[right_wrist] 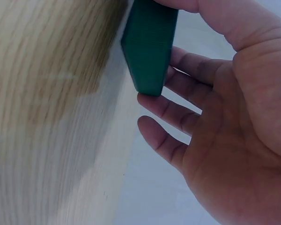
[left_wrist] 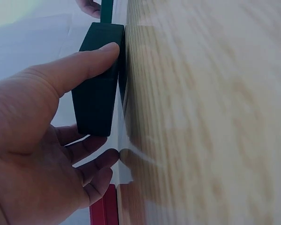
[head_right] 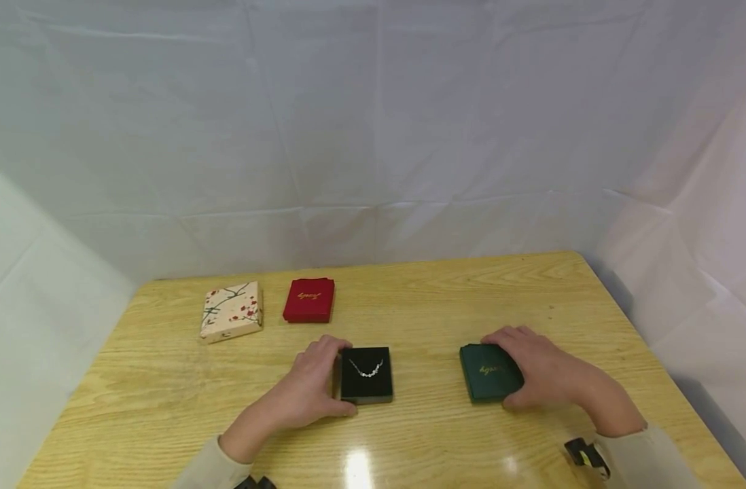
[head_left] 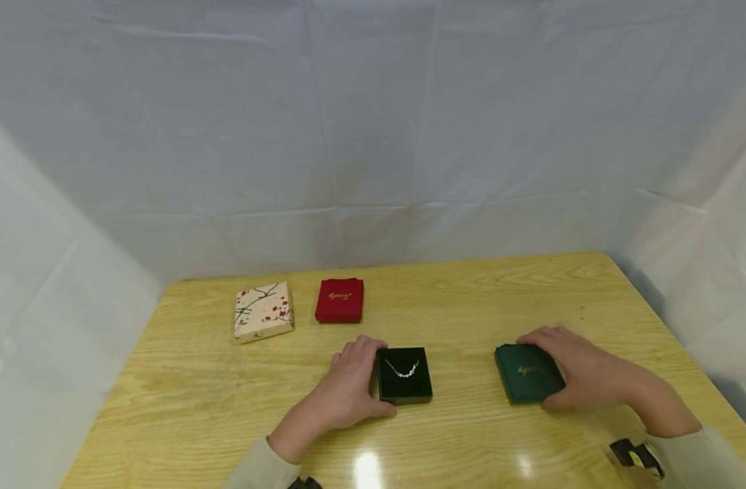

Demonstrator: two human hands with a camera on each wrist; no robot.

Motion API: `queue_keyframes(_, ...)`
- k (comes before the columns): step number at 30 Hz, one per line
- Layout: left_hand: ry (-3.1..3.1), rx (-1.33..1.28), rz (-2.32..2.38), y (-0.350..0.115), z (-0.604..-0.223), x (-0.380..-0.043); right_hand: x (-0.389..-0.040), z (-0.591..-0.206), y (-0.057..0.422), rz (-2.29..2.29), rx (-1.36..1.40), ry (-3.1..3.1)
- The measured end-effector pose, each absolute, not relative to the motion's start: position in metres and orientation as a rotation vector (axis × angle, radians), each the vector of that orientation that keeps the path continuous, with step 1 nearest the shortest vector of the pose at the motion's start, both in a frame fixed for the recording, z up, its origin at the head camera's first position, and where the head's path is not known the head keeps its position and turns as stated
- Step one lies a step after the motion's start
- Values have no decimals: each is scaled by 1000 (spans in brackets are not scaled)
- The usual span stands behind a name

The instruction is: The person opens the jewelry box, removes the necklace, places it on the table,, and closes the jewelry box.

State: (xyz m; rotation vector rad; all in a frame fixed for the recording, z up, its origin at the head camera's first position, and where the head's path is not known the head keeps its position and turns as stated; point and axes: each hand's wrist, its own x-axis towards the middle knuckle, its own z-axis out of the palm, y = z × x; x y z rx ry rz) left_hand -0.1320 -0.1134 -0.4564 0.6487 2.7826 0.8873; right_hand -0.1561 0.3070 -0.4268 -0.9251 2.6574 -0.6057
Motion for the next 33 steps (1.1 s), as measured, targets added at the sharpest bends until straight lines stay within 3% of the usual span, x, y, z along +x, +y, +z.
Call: queue_keyframes(33, 2752, 642, 857, -115, -457, -132, -155, -426, 300, -641, -831, 2609)
